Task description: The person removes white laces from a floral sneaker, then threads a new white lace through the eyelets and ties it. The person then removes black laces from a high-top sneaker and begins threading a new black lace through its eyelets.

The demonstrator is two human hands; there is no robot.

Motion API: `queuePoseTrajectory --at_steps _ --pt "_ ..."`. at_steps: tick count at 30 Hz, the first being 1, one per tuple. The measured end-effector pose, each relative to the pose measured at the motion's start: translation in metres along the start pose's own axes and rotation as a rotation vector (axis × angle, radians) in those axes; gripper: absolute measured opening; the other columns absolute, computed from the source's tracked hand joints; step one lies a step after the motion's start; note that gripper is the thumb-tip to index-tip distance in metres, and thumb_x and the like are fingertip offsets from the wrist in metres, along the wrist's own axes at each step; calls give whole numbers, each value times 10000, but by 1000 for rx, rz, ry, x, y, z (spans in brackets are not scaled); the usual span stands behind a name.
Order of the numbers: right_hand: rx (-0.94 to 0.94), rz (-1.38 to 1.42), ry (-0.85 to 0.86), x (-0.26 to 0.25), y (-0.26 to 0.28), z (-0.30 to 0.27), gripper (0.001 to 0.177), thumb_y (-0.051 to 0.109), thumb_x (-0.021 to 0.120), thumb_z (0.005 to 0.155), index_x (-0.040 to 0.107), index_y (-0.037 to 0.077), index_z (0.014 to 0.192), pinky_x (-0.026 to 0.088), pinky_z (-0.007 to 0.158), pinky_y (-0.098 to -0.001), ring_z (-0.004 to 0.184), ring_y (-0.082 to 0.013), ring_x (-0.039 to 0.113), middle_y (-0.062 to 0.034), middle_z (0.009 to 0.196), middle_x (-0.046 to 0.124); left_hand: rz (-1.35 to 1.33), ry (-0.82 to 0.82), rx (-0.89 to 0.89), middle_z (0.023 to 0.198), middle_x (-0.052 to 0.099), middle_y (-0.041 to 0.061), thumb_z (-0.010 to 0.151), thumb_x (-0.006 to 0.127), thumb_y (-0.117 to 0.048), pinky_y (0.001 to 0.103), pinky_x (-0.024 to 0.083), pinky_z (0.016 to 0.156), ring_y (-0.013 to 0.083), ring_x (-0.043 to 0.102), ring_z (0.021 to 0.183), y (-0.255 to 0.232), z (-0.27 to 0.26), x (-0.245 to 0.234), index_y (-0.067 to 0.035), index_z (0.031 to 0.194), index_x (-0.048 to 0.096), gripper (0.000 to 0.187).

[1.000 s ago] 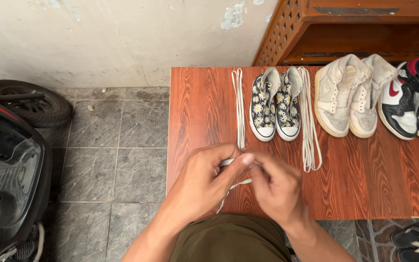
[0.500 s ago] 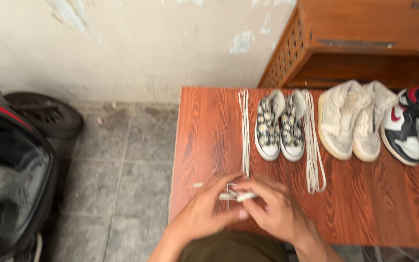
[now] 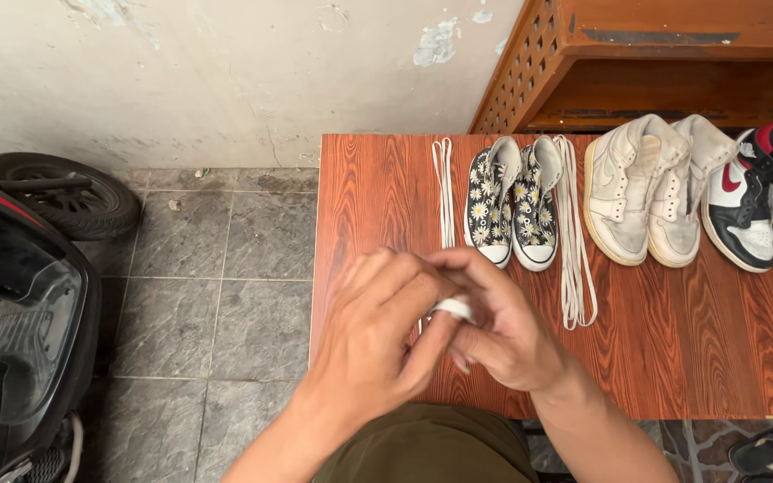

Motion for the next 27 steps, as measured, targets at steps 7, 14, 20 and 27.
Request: queuePoseTrajectory --at_steps 7,14,20,27 --pt "103 -122 218 -37 -35 -21 250 219 671 1045 737 -23 1057 354 470 -238 569 -39 458 8 724 601 -57 -308 -289 915 700 74 1068 591 -75 268 523 711 159 678 802 49 -34 -47 -30 974 654 122" --pt "290 -38 3 -122 -93 -85 243 186 623 1066 656 -32 965 321 499 -266 621 -67 441 9 763 565 -261 -711 -503 871 660 77 1239 527 -132 250 510 710 112 631 760 138 -126 -129 3 1012 634 285" --pt "591 -29 -254 -165 -123 -149 269 197 611 1009 676 -50 925 263 394 -253 456 -46 346 40 603 445 -65 -668 -838 963 641 75 1166 536 -119 277 551 763 96 624 822 203 -208 -131 10 1107 652 183" --pt "550 -465 82 -109 -147 -115 208 225 654 947 772 56 976 476 528 -276 606 -92 583 1 732 709 436 278 -933 1497 484 227 761 687 -20 492 369 1144 412 454 1385 273 -274 7 -29 1454 455 731"
Point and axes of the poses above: each hand's wrist, its own z-axis towards the middle knuckle, its own x-axis out of the palm, y = z × x, the point moved 7 cm from there along z, towards the middle knuckle
